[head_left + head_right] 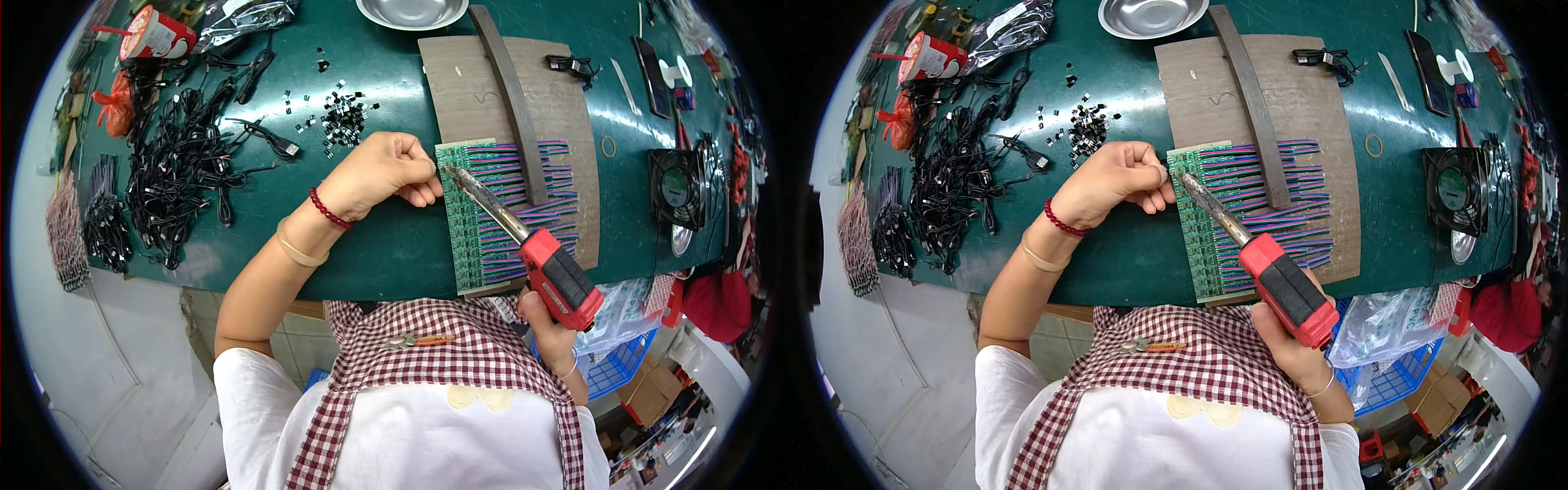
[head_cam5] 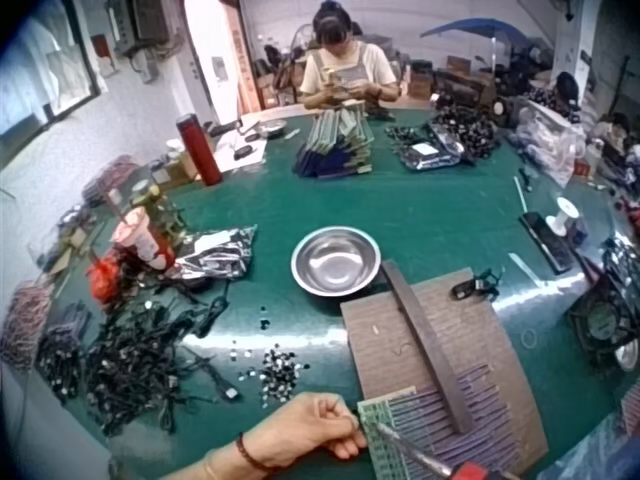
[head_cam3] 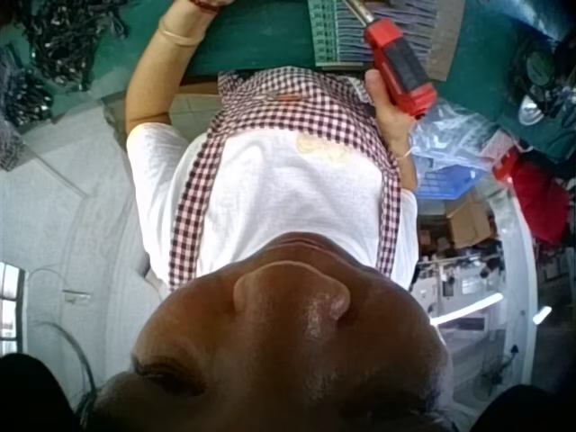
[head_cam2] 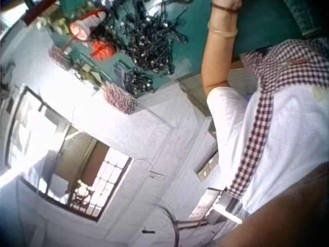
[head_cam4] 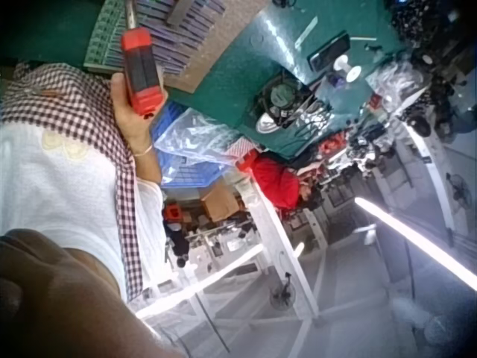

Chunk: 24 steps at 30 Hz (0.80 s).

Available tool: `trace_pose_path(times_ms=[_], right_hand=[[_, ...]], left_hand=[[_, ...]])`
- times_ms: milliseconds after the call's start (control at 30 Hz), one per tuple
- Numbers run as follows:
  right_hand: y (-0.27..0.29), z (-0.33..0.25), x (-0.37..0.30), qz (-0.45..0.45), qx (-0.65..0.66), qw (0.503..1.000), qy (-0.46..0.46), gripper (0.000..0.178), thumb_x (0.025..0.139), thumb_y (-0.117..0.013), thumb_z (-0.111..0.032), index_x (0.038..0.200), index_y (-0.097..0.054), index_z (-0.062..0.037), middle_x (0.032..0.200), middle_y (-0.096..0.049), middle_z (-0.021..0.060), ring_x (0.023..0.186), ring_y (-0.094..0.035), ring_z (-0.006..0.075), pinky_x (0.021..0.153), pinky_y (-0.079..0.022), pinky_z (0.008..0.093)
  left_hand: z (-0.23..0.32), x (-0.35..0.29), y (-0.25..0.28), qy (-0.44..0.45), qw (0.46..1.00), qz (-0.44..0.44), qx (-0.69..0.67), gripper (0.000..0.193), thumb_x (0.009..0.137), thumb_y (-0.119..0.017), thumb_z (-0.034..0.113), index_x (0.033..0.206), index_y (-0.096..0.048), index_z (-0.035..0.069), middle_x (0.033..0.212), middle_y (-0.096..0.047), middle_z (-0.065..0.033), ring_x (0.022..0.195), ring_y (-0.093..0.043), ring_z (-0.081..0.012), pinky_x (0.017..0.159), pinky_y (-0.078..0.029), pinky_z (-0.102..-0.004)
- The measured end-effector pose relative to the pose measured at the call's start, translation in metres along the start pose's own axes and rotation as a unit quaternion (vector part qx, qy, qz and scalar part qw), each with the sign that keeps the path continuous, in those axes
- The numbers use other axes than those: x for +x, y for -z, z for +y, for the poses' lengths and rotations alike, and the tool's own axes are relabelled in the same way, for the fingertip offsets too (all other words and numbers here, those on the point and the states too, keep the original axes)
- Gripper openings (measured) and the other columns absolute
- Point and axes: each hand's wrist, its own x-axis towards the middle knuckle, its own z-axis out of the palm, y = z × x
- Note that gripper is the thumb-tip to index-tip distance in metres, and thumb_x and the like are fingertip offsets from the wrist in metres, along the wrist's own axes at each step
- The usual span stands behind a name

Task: The person places electronic components onto circuit boards and solders them using a soldering gun, then solders cable wires onto the circuit boards.

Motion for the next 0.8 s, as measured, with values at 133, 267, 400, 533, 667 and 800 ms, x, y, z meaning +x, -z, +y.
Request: trace_pose_path(times_ms=[133, 267, 400, 533, 667, 800], right_hand=[[-0.001, 0.001, -0.003, 0.020, 0.044, 0.998, 0.050, 0.024, 0.087, -0.056, -0.013, 0.102, -0.052, 0.0051, 0.066, -0.052, 0.0052, 0.055, -0.046, 0.0108, 0.049, -0.035, 0.0248], [-0.001, 0.002, -0.003, 0.026, 0.062, 0.996, 0.050, 0.029, 0.088, -0.056, -0.015, 0.107, -0.049, 0.0061, 0.065, -0.052, 0.0058, 0.055, -0.045, 0.0106, 0.049, -0.034, 0.0245], [-0.002, 0.008, -0.003, 0.011, 0.010, 0.997, 0.072, 0.031, 0.087, -0.057, -0.015, 0.109, -0.049, 0.0055, 0.065, -0.051, 0.0058, 0.055, -0.045, 0.0110, 0.049, -0.035, 0.0248], [-0.001, 0.005, -0.006, 0.039, 0.044, 0.997, 0.041, 0.035, 0.086, -0.058, -0.016, 0.113, -0.048, 0.0047, 0.064, -0.050, 0.0059, 0.054, -0.045, 0.0111, 0.049, -0.035, 0.0248], [0.004, 0.000, -0.006, 0.075, 0.074, 0.994, 0.035, 0.038, 0.086, -0.059, -0.019, 0.114, -0.046, 0.0035, 0.061, -0.048, 0.0054, 0.051, -0.041, 0.0099, 0.048, -0.034, 0.0245], [0.002, -0.009, -0.003, 0.083, 0.100, 0.991, 0.042, 0.038, 0.086, -0.059, -0.020, 0.114, -0.047, 0.0031, 0.061, -0.047, 0.0055, 0.052, -0.041, 0.0097, 0.048, -0.035, 0.0241]], left_hand=[[-0.001, 0.000, 0.000, 0.000, 1.000, 0.003, 0.000, 0.007, 0.084, -0.054, 0.005, 0.079, -0.054, 0.000, 0.077, -0.066, -0.0124, 0.060, -0.062, -0.0114, 0.056, -0.052, -0.0199], [-0.001, 0.000, -0.001, -0.005, 1.000, 0.001, -0.009, 0.007, 0.084, -0.054, 0.005, 0.079, -0.054, 0.000, 0.077, -0.066, -0.0121, 0.060, -0.062, -0.0111, 0.057, -0.051, -0.0198], [0.000, -0.002, -0.001, -0.005, 1.000, 0.006, -0.002, 0.007, 0.084, -0.055, 0.006, 0.081, -0.054, -0.001, 0.077, -0.066, -0.0119, 0.059, -0.061, -0.0108, 0.057, -0.052, -0.0200], [0.008, -0.010, 0.002, -0.017, 0.998, -0.019, 0.052, 0.012, 0.085, -0.057, 0.008, 0.087, -0.056, -0.004, 0.075, -0.065, -0.0099, 0.059, -0.061, -0.0095, 0.055, -0.050, -0.0195], [0.022, -0.010, 0.018, -0.156, 0.895, 0.149, 0.390, 0.015, 0.081, -0.063, 0.009, 0.091, -0.059, -0.002, 0.076, -0.065, -0.0087, 0.060, -0.060, -0.0134, 0.052, -0.046, -0.0246], [0.017, 0.008, 0.028, -0.315, 0.649, 0.348, 0.599, 0.011, 0.076, -0.065, 0.008, 0.081, -0.058, 0.001, 0.071, -0.063, -0.0135, 0.061, -0.059, -0.0305, 0.057, -0.047, -0.0355]])
